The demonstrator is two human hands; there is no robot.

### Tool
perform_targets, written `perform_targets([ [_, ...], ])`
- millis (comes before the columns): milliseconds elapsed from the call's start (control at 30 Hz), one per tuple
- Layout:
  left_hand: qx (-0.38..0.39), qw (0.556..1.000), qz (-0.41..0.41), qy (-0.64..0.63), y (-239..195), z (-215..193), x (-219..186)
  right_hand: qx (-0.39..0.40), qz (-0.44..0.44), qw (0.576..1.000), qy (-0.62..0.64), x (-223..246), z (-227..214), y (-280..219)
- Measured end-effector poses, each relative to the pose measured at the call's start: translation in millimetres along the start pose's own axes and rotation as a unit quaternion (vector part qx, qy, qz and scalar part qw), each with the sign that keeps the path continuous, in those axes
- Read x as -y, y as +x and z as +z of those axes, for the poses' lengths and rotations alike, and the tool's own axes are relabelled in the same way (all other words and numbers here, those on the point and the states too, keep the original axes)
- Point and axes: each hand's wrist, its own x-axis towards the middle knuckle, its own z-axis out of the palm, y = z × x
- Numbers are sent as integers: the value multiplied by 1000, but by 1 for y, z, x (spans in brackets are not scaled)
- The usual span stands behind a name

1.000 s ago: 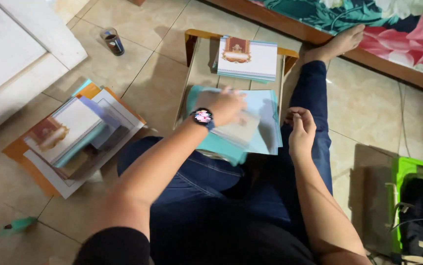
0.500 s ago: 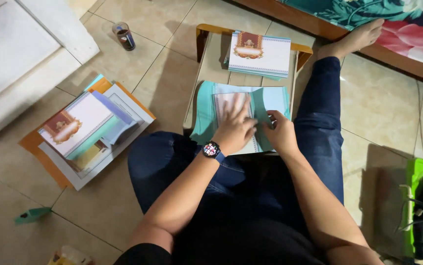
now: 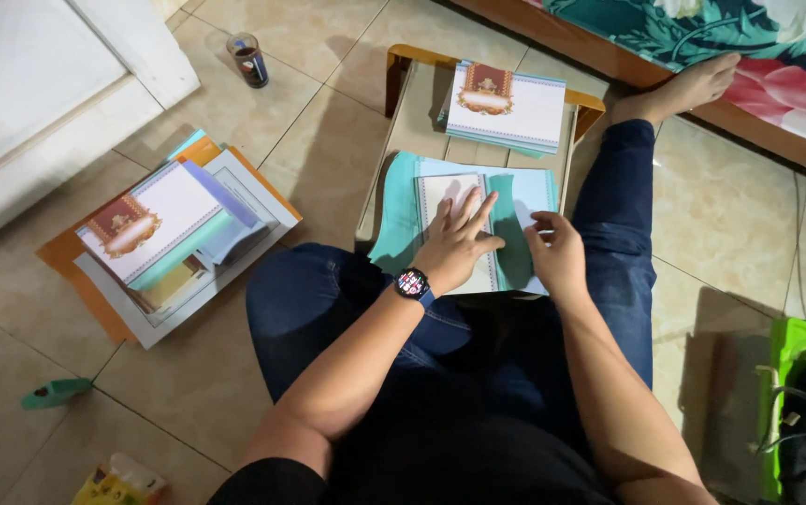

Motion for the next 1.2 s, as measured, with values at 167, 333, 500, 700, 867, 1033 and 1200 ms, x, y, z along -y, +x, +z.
perform_targets([
  [167, -2, 999, 9, -52, 2, 0, 3, 54, 29, 998, 0, 1, -13, -4],
  [333, -80, 991, 10, -103, -4, 3, 4, 67, 111, 974, 185, 6, 7, -15],
  [500, -237, 953, 47, -184, -4, -13, 2, 225, -13, 974, 6, 57, 18, -30],
  [700, -3, 992, -124, -11, -1, 6, 1, 148, -11, 972, -182, 64, 12, -18],
  [867, -141, 986, -82, 46, -2, 24, 3, 124, -332, 852, -386, 23, 37, 16],
  [1033, 59, 995, -72, 20, -20, -28, -22, 87, -349, 818, -449, 5, 48, 32],
  [1200, 94, 995, 7, 19, -28, -22, -26, 198, -228, 866, -399, 26, 41, 32],
])
